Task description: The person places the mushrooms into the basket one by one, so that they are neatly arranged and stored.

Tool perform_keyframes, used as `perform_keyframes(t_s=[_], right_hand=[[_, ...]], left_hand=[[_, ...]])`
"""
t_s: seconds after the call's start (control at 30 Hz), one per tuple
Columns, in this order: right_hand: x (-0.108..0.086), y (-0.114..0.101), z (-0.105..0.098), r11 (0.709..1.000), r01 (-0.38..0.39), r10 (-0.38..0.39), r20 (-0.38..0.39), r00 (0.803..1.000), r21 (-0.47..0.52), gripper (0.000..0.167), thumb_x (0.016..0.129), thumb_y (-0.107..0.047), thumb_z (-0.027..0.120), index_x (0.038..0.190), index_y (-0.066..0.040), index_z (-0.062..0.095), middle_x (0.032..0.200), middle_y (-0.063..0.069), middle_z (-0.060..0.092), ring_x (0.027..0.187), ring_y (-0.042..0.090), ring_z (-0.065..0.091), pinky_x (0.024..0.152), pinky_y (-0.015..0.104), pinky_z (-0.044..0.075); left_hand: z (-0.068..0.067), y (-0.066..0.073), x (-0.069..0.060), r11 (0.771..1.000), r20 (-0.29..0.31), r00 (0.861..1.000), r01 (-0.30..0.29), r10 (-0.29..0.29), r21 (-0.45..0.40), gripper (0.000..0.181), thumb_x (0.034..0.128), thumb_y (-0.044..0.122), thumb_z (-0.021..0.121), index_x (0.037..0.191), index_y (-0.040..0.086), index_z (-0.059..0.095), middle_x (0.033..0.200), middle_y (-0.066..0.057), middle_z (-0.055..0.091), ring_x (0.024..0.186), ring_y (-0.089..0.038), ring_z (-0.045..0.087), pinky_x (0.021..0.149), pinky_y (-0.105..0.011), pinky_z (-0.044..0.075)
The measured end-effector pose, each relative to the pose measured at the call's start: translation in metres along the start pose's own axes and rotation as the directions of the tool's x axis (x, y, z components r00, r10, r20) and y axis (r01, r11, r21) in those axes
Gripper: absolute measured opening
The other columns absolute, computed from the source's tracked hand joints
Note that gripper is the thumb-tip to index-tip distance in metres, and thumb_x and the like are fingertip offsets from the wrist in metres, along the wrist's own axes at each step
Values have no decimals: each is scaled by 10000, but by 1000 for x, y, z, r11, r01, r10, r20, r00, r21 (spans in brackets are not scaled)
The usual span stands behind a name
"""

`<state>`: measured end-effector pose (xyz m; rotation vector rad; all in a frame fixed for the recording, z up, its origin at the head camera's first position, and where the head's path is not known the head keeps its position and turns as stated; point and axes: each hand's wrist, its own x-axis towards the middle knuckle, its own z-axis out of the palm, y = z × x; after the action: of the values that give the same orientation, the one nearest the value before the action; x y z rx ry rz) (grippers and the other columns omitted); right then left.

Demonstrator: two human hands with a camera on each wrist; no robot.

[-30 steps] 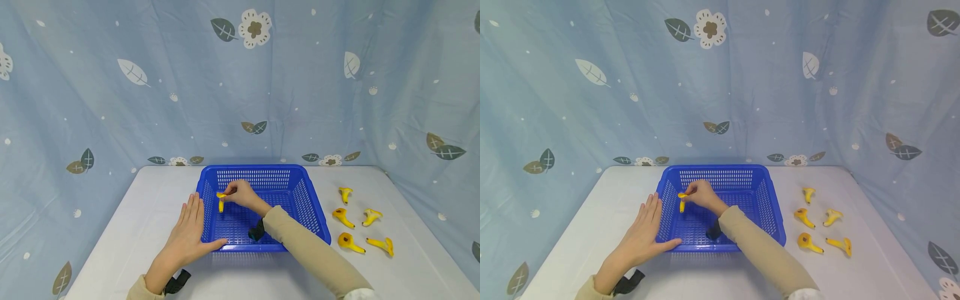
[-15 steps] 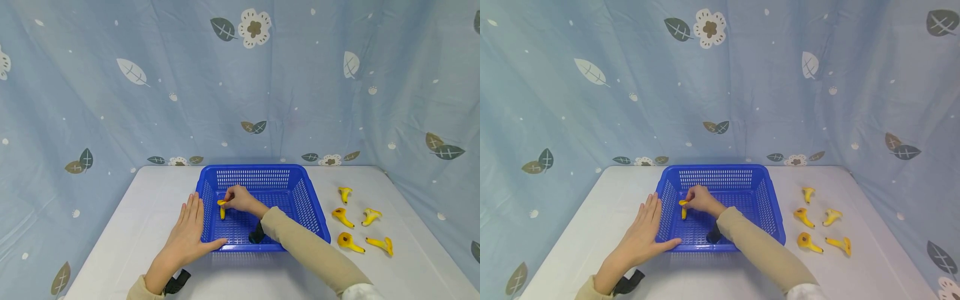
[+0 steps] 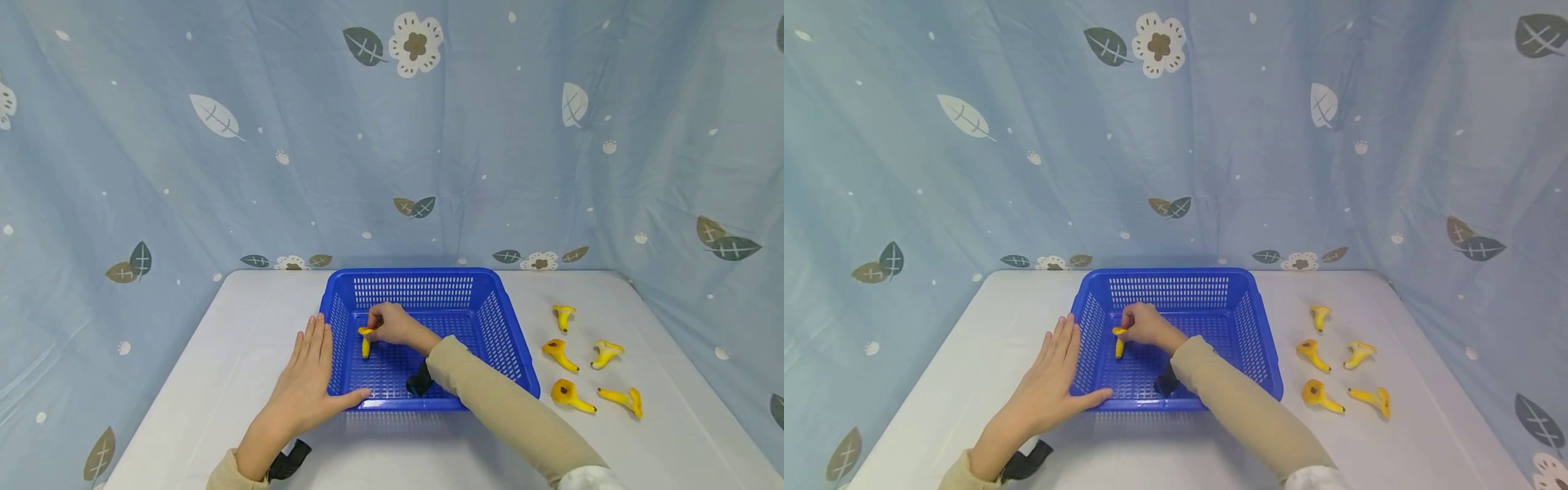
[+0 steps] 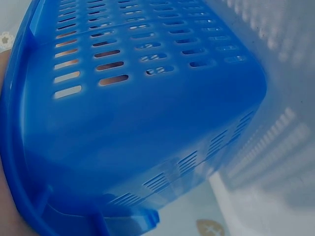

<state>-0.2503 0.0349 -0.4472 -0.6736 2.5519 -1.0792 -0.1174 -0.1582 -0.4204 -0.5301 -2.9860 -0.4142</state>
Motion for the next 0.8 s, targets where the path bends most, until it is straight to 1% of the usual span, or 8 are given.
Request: perform_keyframes(t_s=[0.1, 0.23, 0.4, 0.47, 0.63, 0.8], right_hand=[[0, 0, 0, 1000, -20, 20, 8, 1000, -4, 148, 864, -77, 765, 801, -93, 632, 799, -9, 622, 713, 122, 551, 642, 241, 497], [-1, -1, -1, 999, -26, 27, 21, 999, -42, 123, 870, -97, 765, 839, -92, 646, 818, -2, 632, 725, 130, 564, 670, 258, 519], [-1, -4, -3, 992, 14, -9, 43, 999, -123, 96, 876, -112, 762, 885, -91, 669, 838, 6, 647, 739, 138, 574, 710, 281, 539], [-1, -4, -3, 989, 35, -29, 44, 999, -143, 100, 877, -123, 763, 883, -91, 669, 831, 5, 645, 731, 134, 569, 699, 281, 533], [-2, -6, -3, 987, 47, -42, 33, 999, -155, 104, 885, -108, 747, 851, -92, 651, 791, 1, 623, 694, 137, 546, 651, 271, 507], [-2, -6, -5, 987, 42, -36, 45, 998, -153, 80, 890, -91, 737, 872, -89, 659, 806, 4, 627, 710, 141, 553, 680, 272, 522]], left_hand=[[0, 0, 0, 1000, 2, 1000, -2, 2, -4, 1264, 775, 858, 490, 1534, -101, 170, 1633, -243, 34, 1507, -380, -21, 1191, -567, 105], [0, 0, 0, 1000, -3, 1000, -5, 5, -8, 1260, 779, 853, 493, 1534, -103, 167, 1632, -244, 30, 1508, -376, -26, 1193, -563, 100], [-1, 0, -1, 1000, -10, 1000, -5, 5, -9, 1265, 779, 850, 499, 1536, -102, 154, 1632, -247, 24, 1508, -376, -26, 1193, -563, 102], [-1, 0, -1, 1000, -10, 1000, -6, 5, -9, 1269, 777, 852, 499, 1537, -102, 149, 1632, -248, 21, 1508, -376, -27, 1191, -566, 105], [0, -1, 0, 1000, -9, 1000, -9, 9, -4, 1266, 779, 853, 493, 1536, -102, 152, 1633, -246, 18, 1508, -375, -28, 1190, -567, 110], [-1, 0, 1, 1000, -8, 1000, -11, 11, -10, 1261, 782, 846, 502, 1536, -103, 154, 1633, -245, 18, 1508, -375, -28, 1193, -561, 104]])
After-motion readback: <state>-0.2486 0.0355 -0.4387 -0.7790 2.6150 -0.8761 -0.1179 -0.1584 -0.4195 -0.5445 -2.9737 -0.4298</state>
